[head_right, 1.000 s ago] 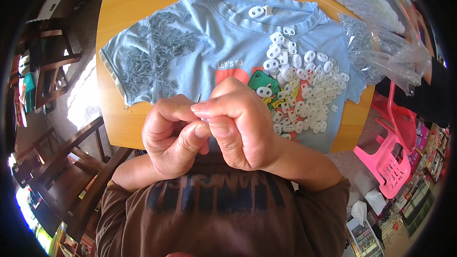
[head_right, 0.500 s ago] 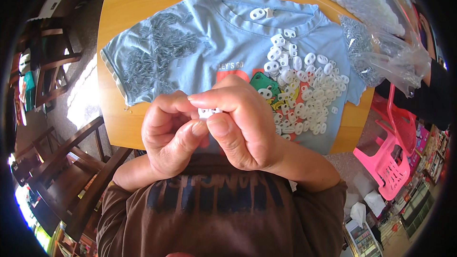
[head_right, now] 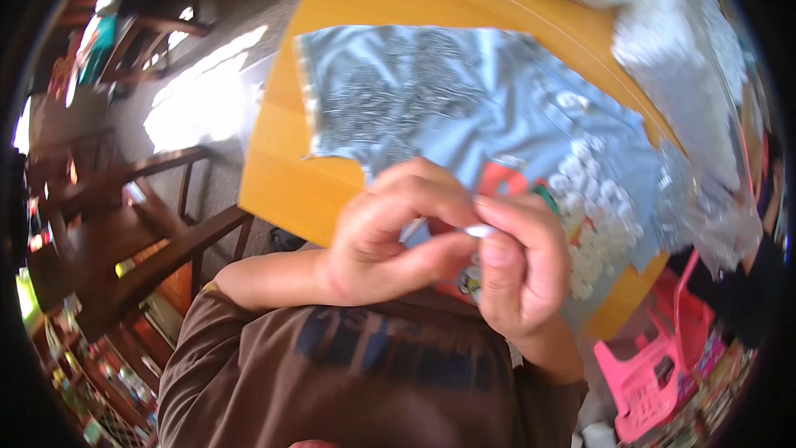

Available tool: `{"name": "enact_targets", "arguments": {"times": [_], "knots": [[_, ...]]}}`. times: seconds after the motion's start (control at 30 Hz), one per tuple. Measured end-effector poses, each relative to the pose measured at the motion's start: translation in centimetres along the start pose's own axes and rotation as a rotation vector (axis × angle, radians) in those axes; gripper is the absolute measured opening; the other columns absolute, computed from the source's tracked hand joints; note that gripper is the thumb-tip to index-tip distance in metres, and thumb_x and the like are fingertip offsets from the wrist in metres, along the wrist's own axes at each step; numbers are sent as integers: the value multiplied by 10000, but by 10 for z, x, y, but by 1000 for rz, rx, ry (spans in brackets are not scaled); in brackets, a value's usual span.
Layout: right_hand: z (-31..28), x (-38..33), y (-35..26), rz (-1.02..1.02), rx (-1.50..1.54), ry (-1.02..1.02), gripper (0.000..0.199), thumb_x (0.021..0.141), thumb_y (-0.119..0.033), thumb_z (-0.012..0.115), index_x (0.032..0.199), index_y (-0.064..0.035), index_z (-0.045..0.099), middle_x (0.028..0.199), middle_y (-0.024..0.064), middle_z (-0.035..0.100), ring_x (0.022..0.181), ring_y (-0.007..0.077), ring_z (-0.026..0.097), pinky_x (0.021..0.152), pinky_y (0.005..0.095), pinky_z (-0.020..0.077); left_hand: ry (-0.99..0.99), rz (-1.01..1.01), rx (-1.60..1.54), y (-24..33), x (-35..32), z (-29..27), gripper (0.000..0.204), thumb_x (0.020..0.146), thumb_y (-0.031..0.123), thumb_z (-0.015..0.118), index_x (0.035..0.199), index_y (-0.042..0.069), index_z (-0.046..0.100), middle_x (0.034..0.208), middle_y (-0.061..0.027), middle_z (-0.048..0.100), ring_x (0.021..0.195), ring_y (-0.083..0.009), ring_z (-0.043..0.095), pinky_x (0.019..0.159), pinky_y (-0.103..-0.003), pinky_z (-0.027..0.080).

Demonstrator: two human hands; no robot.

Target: Sorting and preparing small plastic buttons to be attached to a t-shirt.

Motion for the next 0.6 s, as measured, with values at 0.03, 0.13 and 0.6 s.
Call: {"name": "enact_targets", "arguments": {"times": [0.03,0.13,0.6], "knots": [[1,-3,0,11,-32,-5,222,897,-115,471,1032,54,519,908,140,565,754,190,531,682,295,438,23,-30,-25,0,-3,-1,215,732,-20,664,929,8,582,871,-86,569,736,-168,551,600,-260,449],[-2,-14,7,192,103,37,270,900,-169,490,1050,54,510,1006,110,542,906,175,498,827,318,398,62,-4,-20,7,-4,-4,213,737,-23,654,939,1,594,853,-90,566,698,-181,553,552,-261,453],[-31,12,13,259,179,99,216,882,-41,459,1062,65,511,812,87,553,691,102,501,630,226,427,900,-150,571,17,-92,-243,205,834,37,556,1036,6,538,815,-25,546,644,-77,457,568,-193,377]]}}
Point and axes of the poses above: each hand's wrist, its own x-axis towards the middle knuckle, its own z-axis out of the palm, y = z × x, the point moved 9 cm from there along x, towards the middle knuckle
